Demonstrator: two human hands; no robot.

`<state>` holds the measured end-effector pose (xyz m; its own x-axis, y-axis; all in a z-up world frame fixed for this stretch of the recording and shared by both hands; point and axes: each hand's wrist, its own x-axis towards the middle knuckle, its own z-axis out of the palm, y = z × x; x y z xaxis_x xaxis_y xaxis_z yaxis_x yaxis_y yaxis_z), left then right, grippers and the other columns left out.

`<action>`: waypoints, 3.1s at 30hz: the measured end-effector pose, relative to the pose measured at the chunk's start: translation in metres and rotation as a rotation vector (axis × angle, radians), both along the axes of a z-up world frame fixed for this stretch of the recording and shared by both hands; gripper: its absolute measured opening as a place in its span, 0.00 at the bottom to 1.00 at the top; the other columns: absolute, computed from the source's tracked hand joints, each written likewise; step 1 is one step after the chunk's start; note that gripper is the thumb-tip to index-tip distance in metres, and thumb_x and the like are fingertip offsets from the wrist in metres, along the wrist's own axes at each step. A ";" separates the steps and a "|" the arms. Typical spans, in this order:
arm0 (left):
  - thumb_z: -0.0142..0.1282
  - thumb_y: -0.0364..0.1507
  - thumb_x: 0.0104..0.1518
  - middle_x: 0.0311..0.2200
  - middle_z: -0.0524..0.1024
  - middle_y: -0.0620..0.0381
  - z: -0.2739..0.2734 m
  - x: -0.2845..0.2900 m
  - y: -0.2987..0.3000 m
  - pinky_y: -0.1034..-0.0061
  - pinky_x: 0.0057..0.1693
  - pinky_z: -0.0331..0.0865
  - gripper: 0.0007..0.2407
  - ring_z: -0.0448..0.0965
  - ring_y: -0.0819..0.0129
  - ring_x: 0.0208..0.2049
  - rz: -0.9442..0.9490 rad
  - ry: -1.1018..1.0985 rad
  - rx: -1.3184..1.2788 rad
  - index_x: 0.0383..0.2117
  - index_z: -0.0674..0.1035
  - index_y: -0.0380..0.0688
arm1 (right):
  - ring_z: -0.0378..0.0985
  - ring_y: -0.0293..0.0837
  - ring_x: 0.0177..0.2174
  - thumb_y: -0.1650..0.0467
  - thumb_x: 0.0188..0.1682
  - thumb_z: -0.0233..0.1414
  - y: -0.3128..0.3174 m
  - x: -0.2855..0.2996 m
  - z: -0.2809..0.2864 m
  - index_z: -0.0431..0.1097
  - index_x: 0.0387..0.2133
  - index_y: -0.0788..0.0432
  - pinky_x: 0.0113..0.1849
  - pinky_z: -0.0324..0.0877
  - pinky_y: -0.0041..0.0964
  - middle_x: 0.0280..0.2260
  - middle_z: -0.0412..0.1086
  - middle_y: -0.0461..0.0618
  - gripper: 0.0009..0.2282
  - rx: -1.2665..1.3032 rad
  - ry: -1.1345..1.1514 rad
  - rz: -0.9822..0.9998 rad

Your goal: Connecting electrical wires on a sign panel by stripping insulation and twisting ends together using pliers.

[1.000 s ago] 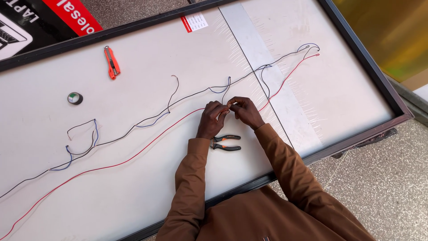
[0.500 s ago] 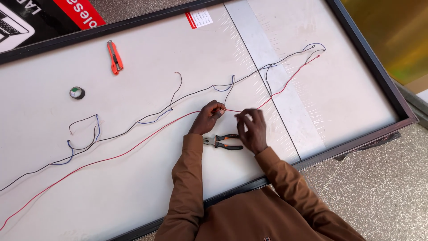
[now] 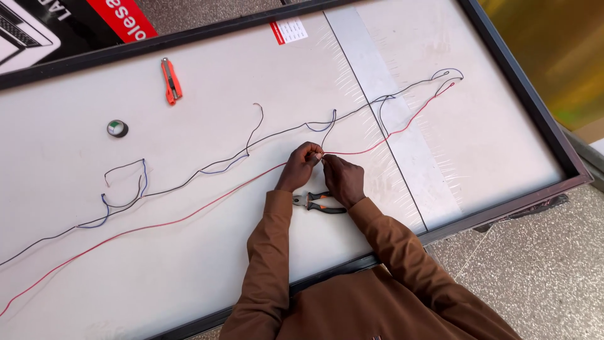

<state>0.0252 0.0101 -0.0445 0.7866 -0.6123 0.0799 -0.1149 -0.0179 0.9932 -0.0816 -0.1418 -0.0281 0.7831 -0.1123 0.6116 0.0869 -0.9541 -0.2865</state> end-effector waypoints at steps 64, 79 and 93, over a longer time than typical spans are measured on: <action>0.55 0.21 0.68 0.35 0.70 0.55 -0.012 -0.022 -0.025 0.58 0.51 0.73 0.04 0.77 0.48 0.42 -0.063 -0.585 0.357 0.42 0.78 0.46 | 0.86 0.48 0.22 0.75 0.55 0.58 -0.075 0.018 0.001 0.77 0.40 0.71 0.24 0.84 0.40 0.26 0.78 0.61 0.07 1.162 0.776 0.173; 0.62 0.28 0.72 0.28 0.71 0.52 0.001 -0.013 -0.018 0.61 0.45 0.72 0.06 0.76 0.54 0.34 -0.034 -0.364 0.205 0.35 0.84 0.42 | 0.78 0.54 0.24 0.70 0.61 0.55 -0.069 -0.013 -0.012 0.67 0.63 0.49 0.32 0.73 0.49 0.24 0.75 0.51 0.17 0.507 0.398 0.311; 0.59 0.24 0.72 0.34 0.75 0.49 -0.015 -0.014 -0.006 0.62 0.43 0.75 0.04 0.79 0.53 0.33 -0.038 -0.451 0.128 0.42 0.86 0.39 | 0.79 0.66 0.26 0.70 0.62 0.51 -0.067 -0.010 0.002 0.79 0.52 0.60 0.34 0.75 0.59 0.23 0.70 0.64 0.11 0.523 0.522 0.278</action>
